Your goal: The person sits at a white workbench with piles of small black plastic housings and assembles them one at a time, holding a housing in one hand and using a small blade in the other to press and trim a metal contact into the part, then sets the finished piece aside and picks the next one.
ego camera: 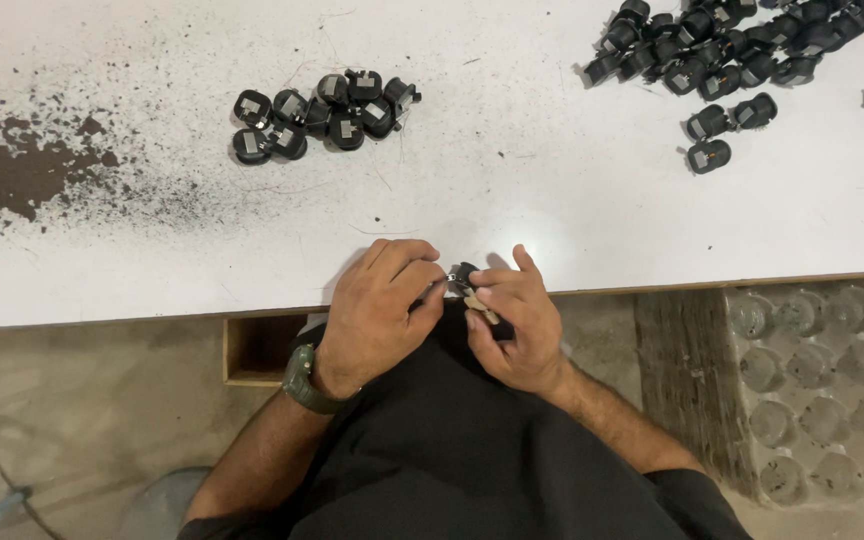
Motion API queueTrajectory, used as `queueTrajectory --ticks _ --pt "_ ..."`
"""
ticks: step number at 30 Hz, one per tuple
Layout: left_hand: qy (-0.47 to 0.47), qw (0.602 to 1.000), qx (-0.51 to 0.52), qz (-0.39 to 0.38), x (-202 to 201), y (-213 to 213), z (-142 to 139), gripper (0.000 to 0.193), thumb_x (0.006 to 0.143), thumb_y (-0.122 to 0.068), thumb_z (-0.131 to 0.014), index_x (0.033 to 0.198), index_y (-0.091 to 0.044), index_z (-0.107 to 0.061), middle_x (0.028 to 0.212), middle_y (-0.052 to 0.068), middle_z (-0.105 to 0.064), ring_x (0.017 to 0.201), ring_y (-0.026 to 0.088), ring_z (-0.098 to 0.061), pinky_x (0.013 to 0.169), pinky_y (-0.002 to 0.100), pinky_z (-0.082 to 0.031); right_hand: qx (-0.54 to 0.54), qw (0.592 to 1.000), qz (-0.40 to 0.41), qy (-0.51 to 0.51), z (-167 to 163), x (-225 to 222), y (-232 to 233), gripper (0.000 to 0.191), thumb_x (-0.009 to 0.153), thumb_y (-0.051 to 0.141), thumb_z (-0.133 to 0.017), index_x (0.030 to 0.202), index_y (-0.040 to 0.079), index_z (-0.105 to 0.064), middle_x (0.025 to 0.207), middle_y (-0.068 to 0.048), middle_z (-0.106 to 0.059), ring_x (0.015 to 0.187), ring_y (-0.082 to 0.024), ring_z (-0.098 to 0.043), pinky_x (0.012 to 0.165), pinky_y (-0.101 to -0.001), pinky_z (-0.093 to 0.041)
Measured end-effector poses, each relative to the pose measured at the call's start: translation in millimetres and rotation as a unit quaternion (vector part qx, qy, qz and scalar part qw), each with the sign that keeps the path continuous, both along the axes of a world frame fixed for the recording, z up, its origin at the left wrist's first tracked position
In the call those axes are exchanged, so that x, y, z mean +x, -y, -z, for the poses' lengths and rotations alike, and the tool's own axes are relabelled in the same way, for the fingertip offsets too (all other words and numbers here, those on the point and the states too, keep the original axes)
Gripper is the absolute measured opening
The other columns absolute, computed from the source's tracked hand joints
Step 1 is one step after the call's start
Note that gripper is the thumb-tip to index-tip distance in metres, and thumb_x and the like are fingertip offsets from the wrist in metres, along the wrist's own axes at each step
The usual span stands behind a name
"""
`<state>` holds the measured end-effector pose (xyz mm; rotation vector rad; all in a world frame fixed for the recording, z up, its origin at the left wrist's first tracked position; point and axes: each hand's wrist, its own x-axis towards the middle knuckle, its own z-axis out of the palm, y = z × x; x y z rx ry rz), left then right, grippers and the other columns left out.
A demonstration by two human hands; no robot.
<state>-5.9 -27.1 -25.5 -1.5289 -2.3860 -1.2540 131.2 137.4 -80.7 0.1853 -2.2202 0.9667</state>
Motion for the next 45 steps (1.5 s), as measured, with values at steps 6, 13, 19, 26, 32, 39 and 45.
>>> queueTrajectory --ticks 6,13,19,26,32,39,45 --pt "0.025 0.999 0.023 0.0 3 1 0 0.016 0.082 -0.005 -0.075 0.095 -0.005 -0.066 0.1 0.006 -0.067 0.087 0.024 -0.068 0.072 0.037 -0.055 0.009 1.0 0.007 -0.003 1 -1 1 0.037 0.088 -0.004 -0.073 0.119 0.007 -0.057 0.1 -0.008 -0.07 0.118 -0.027 -0.069 0.126 -0.0569 -0.033" --pt "0.024 1.0 0.009 -0.005 6 -2 5 0.012 0.08 -0.002 -0.071 0.087 -0.004 -0.062 0.081 0.008 -0.062 0.068 0.025 -0.062 0.06 0.038 -0.05 0.034 0.999 0.02 0.008 1 -2 1 0.035 0.084 -0.004 -0.077 0.113 0.008 -0.061 0.096 -0.006 -0.071 0.115 -0.025 -0.072 0.125 -0.0559 -0.035" --pt "0.036 0.999 0.012 0.003 8 -4 9 0.011 0.08 -0.001 -0.069 0.085 -0.004 -0.06 0.078 0.009 -0.06 0.069 0.026 -0.062 0.061 0.039 -0.05 0.041 0.999 0.012 0.013 0 -3 -1 0.034 0.084 -0.004 -0.077 0.113 0.006 -0.062 0.098 -0.007 -0.072 0.117 -0.025 -0.071 0.125 -0.0567 -0.033" --pt "0.065 0.998 0.018 0.002 9 -5 11 0.011 0.078 -0.002 -0.069 0.083 -0.004 -0.059 0.077 0.01 -0.06 0.069 0.027 -0.061 0.061 0.04 -0.049 0.043 0.999 0.023 0.011 -3 -4 -1 0.035 0.083 -0.005 -0.078 0.112 0.007 -0.063 0.097 -0.007 -0.071 0.118 -0.025 -0.072 0.125 -0.0569 -0.035" --pt "0.089 0.996 0.021 0.007 10 -6 13 0.01 0.079 0.001 -0.067 0.081 -0.002 -0.058 0.076 0.011 -0.059 0.068 0.028 -0.061 0.061 0.041 -0.049 0.067 0.997 0.026 0.005 -16 -8 1 0.034 0.083 -0.006 -0.078 0.111 0.006 -0.064 0.104 -0.008 -0.072 0.117 -0.025 -0.071 0.124 -0.0562 -0.035" --pt "0.076 0.996 0.055 -0.001 12 -6 3 0.011 0.078 0.002 -0.066 0.083 -0.002 -0.057 0.079 0.012 -0.06 0.075 0.032 -0.061 0.066 0.043 -0.049 0.078 0.996 0.032 0.02 -28 -6 2 0.033 0.081 -0.007 -0.078 0.108 0.007 -0.065 0.11 -0.01 -0.071 0.116 -0.027 -0.069 0.123 -0.0549 -0.037" --pt "0.102 0.994 0.024 0.032 5 3 -7 0.008 0.079 -0.004 -0.066 0.085 -0.003 -0.061 0.095 0.009 -0.071 0.077 0.027 -0.067 0.067 0.038 -0.054 0.154 0.979 0.119 0.054 -38 -22 -30 0.028 0.082 -0.004 -0.075 0.104 0.009 -0.063 0.106 -0.009 -0.072 0.114 -0.024 -0.07 0.122 -0.059 -0.033"
